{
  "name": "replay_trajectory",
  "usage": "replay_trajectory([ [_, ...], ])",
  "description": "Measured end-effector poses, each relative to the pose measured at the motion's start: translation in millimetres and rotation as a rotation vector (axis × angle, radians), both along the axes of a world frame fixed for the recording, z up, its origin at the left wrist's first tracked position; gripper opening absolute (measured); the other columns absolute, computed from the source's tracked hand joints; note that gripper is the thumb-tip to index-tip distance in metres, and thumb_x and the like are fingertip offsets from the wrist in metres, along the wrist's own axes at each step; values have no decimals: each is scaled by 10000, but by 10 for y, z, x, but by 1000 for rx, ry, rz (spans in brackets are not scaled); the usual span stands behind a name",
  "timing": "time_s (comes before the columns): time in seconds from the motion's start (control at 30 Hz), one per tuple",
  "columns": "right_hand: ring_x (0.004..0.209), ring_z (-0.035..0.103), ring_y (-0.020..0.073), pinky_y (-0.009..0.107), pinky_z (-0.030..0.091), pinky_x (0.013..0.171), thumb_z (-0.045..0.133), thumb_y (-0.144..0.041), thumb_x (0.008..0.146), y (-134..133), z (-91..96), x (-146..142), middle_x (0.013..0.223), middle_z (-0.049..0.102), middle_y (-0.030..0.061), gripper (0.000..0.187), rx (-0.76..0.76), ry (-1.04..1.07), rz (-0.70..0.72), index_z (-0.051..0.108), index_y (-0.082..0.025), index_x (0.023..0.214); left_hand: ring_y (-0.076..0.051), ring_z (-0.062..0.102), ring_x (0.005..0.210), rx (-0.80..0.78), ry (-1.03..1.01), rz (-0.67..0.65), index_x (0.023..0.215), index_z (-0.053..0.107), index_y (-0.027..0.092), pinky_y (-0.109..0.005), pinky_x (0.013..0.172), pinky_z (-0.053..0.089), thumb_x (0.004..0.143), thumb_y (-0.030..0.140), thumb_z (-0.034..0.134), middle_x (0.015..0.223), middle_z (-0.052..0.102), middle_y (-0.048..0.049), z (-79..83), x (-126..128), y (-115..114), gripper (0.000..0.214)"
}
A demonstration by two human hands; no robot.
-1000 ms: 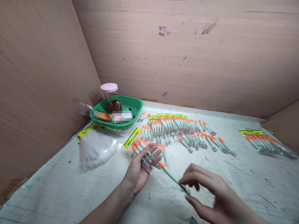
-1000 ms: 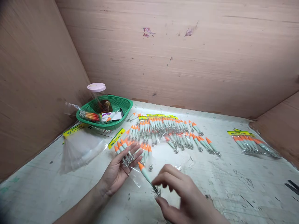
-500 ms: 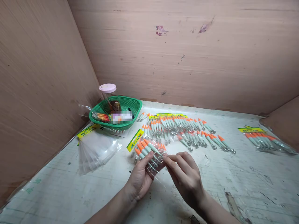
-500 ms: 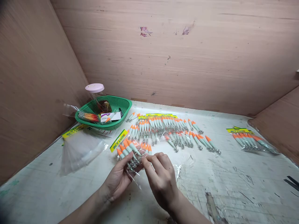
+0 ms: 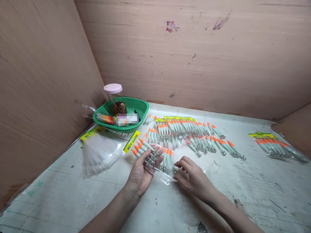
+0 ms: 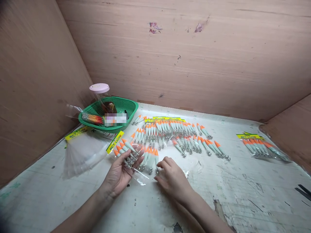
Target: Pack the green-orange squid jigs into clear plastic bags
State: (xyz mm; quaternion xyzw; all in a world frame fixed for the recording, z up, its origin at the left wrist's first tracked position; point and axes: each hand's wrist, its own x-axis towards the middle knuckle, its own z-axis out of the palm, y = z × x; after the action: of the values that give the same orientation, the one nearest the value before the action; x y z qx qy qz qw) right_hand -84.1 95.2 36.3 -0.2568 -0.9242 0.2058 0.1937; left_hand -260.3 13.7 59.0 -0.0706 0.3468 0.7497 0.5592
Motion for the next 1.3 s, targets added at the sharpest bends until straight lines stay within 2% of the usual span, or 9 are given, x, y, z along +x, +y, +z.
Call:
replay_trajectory([
  [0.1,745,565,188,312,500,608,521,-114,783,-47,-140,-32,836,567,58,119,20,-3,-22,533,-190,874,-221,702,851,-17,-8,3,927,653,98,-343,734,598,802,91,579,886,735,-101,-13,7,8,146],
  [0.17,721,566,176,301,502,600,477,-123,820,-79,-71,61,820,565,57,102,12,14,-11,529,-192,874,-222,703,841,-22,-10,-2,912,653,98,-338,728,598,793,93,592,890,733,-101,-23,14,12,134],
  [0.37,714,582,168,270,513,606,575,-211,833,-132,668,734,807,583,35,175,-115,125,37,533,-226,1002,-243,697,867,-22,11,-36,971,639,98,-345,736,592,778,104,613,936,724,-113,-51,28,10,195],
  [0.47,726,599,165,254,527,609,605,-179,812,-208,892,728,813,604,34,221,-139,92,188,543,-239,1016,-250,694,880,-15,25,-74,972,637,95,-348,753,586,775,118,623,926,724,-120,-68,56,-12,199],
  [0.67,710,572,172,285,499,585,516,-83,840,-339,580,103,807,613,73,197,202,195,128,570,-166,1011,-209,700,823,-5,3,-113,1004,629,120,-354,756,587,772,97,618,911,728,-89,-52,135,-34,233],
  [0.8,770,559,186,338,480,655,518,-40,844,-314,361,-19,949,643,123,236,400,290,54,581,-137,1050,-197,702,775,-30,-1,-105,996,620,116,-341,714,593,779,84,602,858,728,-84,-40,157,-20,220],
  [1.0,708,523,156,284,443,587,527,-5,830,-278,392,37,808,612,81,240,355,329,116,604,-119,1025,-195,696,765,-33,35,-90,957,622,120,-374,727,591,770,98,625,864,725,-86,-45,172,-42,189],
  [1.17,802,532,195,344,463,649,517,18,811,-244,371,83,942,628,138,276,448,377,183,609,-100,1042,-208,695,765,-30,60,-142,972,629,113,-379,707,591,782,126,625,885,724,-108,-39,194,-67,190],
  [1.3,769,531,182,328,459,638,494,29,819,-198,387,117,858,618,125,267,459,367,226,624,-77,1026,-216,697,774,-46,56,-145,977,633,108,-391,727,586,786,133,622,883,727,-112,-27,204,-65,193],
])
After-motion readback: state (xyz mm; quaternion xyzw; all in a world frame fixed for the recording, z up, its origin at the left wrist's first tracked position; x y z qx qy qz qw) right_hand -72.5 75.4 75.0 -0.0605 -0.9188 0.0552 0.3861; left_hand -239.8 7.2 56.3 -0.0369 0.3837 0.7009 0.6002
